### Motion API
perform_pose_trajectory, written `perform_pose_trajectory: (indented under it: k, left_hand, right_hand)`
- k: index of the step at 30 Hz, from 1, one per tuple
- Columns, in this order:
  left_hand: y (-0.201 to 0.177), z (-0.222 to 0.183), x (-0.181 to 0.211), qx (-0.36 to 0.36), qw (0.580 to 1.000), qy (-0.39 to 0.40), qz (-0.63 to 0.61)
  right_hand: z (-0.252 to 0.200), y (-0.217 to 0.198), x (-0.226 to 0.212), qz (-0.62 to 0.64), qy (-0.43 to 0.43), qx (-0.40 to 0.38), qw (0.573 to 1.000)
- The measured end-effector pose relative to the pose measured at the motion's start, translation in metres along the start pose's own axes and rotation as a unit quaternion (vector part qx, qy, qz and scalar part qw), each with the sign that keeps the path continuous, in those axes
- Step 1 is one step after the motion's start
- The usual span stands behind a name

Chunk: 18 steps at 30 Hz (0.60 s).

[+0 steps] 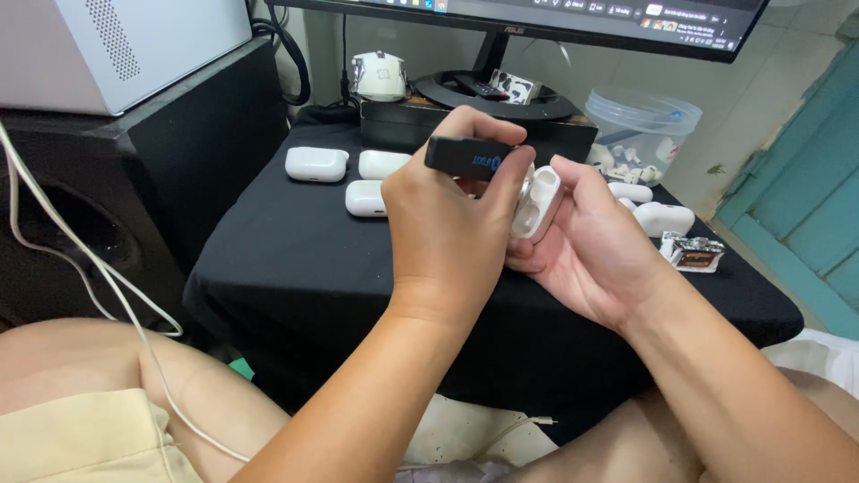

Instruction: Disassembling and inspecting earbud charging cases using a prying tool at a workbench

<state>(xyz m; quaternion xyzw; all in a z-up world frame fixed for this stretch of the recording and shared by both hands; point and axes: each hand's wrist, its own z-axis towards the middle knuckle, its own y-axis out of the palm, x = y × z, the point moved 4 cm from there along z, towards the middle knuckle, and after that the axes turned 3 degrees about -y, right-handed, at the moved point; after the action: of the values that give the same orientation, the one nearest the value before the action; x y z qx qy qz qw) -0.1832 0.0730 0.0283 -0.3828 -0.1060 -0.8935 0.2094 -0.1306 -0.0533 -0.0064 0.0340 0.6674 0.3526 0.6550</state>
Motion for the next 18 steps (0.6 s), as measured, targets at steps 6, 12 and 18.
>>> perform_pose_trajectory:
  k: [6, 12, 18]
  left_hand:
    - [-0.002, 0.002, 0.004, -0.062, 0.997, 0.005, -0.048]
    - [-0.008, 0.001, 0.001, -0.079, 0.990, -0.102, -0.059]
    - [-0.003, -0.008, 0.014, -0.043, 0.992, 0.114, -0.011]
  right_hand:
    - [-0.003, 0.000, 0.000, -0.040, -0.027, 0.029, 0.998]
    - [-0.006, 0.004, -0.001, -0.099, -0.034, 0.010, 0.994]
    - [-0.005, 0.002, 0.000, -0.083, -0.039, 0.064, 0.994]
